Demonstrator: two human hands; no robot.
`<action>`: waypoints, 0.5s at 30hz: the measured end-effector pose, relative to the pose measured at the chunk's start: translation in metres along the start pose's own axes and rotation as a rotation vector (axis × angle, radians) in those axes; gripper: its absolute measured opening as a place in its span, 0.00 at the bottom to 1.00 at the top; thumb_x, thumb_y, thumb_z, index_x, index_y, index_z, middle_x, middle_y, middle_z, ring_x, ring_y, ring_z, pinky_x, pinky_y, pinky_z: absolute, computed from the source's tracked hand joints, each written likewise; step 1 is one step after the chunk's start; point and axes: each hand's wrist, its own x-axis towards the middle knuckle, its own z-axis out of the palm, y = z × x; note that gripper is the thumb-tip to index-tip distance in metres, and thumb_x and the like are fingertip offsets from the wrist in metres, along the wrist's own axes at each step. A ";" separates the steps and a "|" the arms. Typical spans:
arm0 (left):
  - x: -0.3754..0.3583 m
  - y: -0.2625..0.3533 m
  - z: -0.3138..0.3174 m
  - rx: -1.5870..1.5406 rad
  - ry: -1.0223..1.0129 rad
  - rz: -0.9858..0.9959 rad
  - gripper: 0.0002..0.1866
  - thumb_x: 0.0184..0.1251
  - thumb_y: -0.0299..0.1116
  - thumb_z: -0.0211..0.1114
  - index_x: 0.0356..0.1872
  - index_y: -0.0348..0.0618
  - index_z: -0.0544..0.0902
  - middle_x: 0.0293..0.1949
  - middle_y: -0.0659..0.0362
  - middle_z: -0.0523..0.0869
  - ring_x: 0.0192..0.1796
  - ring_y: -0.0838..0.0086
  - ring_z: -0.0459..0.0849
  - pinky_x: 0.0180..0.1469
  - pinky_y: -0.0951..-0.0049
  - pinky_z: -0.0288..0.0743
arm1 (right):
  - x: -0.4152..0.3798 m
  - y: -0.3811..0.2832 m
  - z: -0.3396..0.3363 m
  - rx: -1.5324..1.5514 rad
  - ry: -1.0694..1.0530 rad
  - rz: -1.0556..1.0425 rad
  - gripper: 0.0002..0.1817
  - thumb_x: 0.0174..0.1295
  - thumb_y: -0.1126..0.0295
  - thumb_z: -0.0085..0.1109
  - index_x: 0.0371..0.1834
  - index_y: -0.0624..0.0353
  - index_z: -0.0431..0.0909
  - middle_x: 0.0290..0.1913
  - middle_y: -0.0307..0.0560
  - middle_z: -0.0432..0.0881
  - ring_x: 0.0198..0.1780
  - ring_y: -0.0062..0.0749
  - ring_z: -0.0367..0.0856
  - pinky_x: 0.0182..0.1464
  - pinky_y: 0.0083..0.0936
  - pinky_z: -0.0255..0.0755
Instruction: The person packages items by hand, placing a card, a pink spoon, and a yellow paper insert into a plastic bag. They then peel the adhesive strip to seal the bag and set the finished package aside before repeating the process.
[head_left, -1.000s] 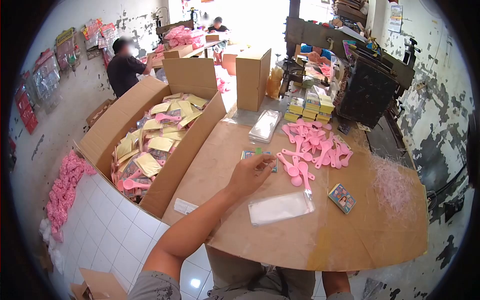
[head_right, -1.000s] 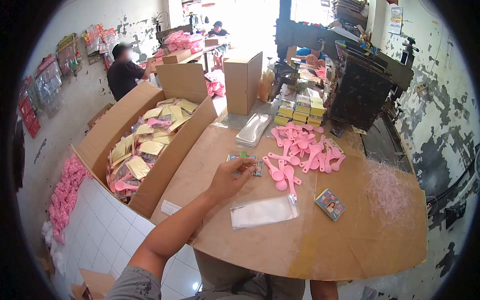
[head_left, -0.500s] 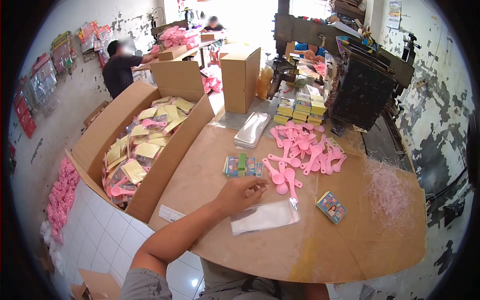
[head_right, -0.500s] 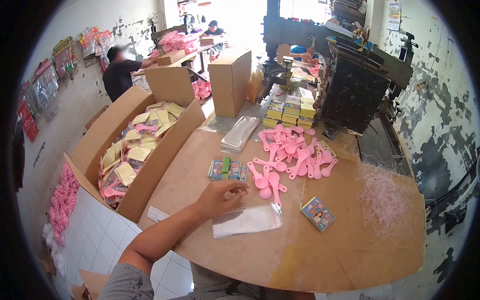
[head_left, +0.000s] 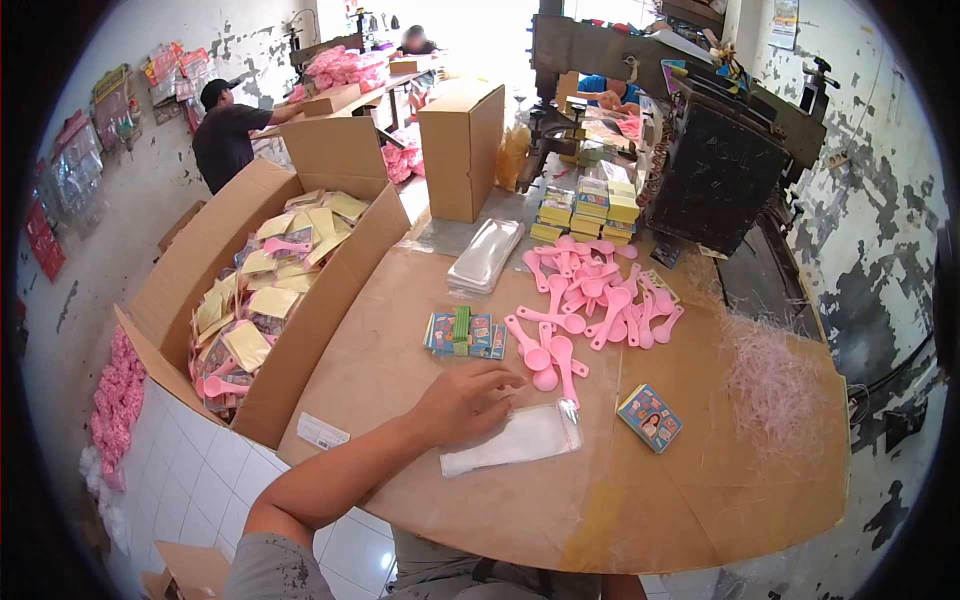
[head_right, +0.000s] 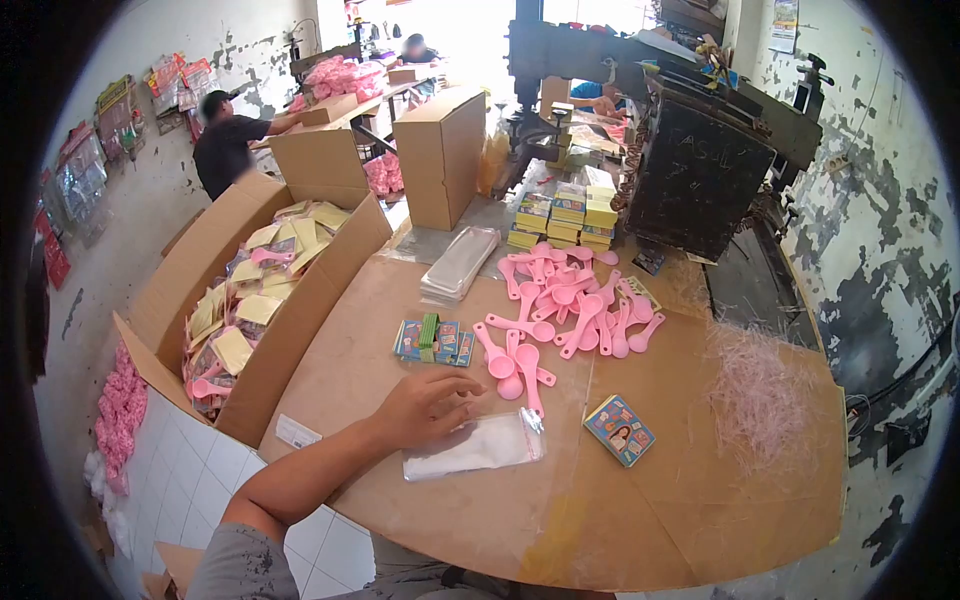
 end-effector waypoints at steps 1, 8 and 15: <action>0.000 0.000 0.000 0.025 0.003 0.030 0.15 0.64 0.28 0.71 0.52 0.40 0.86 0.49 0.51 0.88 0.48 0.58 0.90 0.49 0.61 0.85 | -0.007 0.001 -0.002 0.014 -0.005 -0.004 0.22 0.64 0.70 0.67 0.62 0.62 0.83 0.56 0.60 0.88 0.55 0.57 0.86 0.59 0.46 0.79; 0.000 0.003 0.002 0.105 -0.038 0.084 0.22 0.65 0.31 0.73 0.59 0.42 0.83 0.53 0.49 0.85 0.53 0.52 0.86 0.54 0.55 0.81 | -0.143 -0.006 -0.061 0.368 -0.435 0.003 0.23 0.64 0.70 0.66 0.62 0.62 0.82 0.57 0.61 0.88 0.55 0.58 0.85 0.59 0.47 0.79; 0.004 0.018 0.014 0.272 -0.081 -0.010 0.21 0.69 0.36 0.71 0.59 0.38 0.81 0.58 0.48 0.81 0.61 0.53 0.80 0.62 0.54 0.75 | -0.081 -0.115 -0.289 0.793 -0.926 -0.191 0.12 0.75 0.66 0.65 0.54 0.62 0.86 0.50 0.52 0.90 0.51 0.43 0.89 0.54 0.37 0.81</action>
